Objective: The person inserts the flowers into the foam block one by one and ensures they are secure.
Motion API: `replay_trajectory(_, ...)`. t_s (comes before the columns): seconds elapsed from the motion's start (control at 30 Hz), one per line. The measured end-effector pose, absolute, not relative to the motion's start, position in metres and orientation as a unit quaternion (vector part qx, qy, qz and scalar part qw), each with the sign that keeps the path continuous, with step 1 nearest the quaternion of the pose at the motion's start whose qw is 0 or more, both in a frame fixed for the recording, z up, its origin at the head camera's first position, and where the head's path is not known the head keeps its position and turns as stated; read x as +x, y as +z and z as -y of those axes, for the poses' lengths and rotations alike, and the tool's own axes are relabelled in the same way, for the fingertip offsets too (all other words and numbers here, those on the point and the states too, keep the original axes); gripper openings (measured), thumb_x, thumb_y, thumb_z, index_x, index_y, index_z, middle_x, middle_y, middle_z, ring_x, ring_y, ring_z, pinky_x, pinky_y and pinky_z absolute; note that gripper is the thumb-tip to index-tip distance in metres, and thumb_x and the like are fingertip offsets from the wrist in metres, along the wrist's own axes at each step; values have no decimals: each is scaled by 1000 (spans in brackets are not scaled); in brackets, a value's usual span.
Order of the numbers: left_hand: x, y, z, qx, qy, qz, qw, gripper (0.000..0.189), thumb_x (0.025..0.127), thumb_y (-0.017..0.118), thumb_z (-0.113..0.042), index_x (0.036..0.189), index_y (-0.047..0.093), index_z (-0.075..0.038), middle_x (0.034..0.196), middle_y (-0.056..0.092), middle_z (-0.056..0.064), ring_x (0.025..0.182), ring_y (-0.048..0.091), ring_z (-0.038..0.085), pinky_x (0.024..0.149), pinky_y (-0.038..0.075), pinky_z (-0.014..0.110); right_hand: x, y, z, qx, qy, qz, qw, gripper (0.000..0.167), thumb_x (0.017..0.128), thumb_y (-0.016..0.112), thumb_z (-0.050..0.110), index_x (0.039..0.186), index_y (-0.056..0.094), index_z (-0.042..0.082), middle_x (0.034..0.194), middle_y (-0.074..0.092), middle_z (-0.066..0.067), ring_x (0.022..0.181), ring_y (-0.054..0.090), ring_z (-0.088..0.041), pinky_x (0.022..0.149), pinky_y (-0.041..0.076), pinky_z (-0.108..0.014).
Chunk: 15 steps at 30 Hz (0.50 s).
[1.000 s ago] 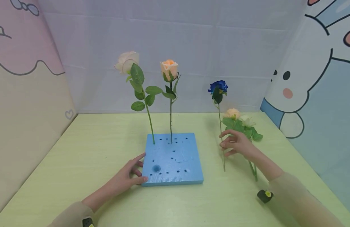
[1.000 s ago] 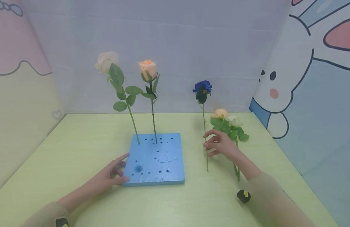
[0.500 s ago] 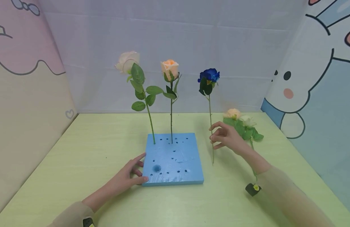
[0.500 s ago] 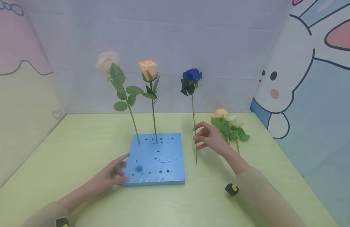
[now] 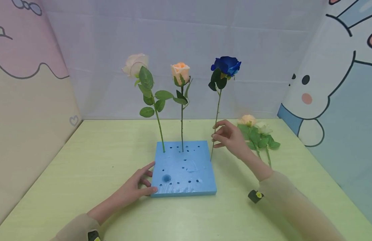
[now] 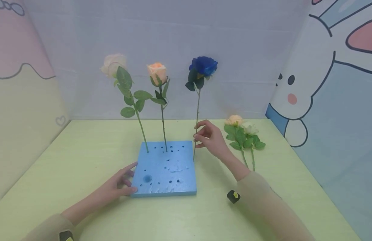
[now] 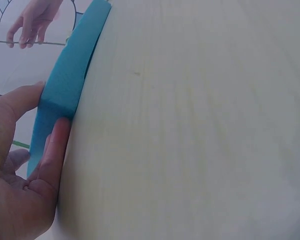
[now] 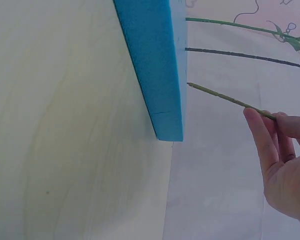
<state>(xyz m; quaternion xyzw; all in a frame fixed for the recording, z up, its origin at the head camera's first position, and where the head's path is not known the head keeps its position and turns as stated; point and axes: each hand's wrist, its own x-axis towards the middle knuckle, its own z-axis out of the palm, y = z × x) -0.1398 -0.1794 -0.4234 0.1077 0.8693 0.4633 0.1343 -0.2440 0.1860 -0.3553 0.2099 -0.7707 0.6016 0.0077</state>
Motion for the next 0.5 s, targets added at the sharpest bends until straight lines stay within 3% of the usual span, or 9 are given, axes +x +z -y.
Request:
replay_trajectory(0.23,-139,-422,179,111,458,-872,136,87,86,76,-30,157,26,-19,134,52,13,98,59,14,84,45,23,-251,-360,-166,238,591,769,50,25,94,64,2,116,53,1,92,60,-25,83,70,-20,67,60,-39)
replay_trajectory(0.5,-139,-422,180,113,459,-871,133,88,86,76,-30,157,26,-19,135,53,13,97,60,13,86,45,24,-261,-363,-146,223,584,775,90,26,94,64,4,117,52,0,94,62,-27,88,69,-38,69,60,-38)
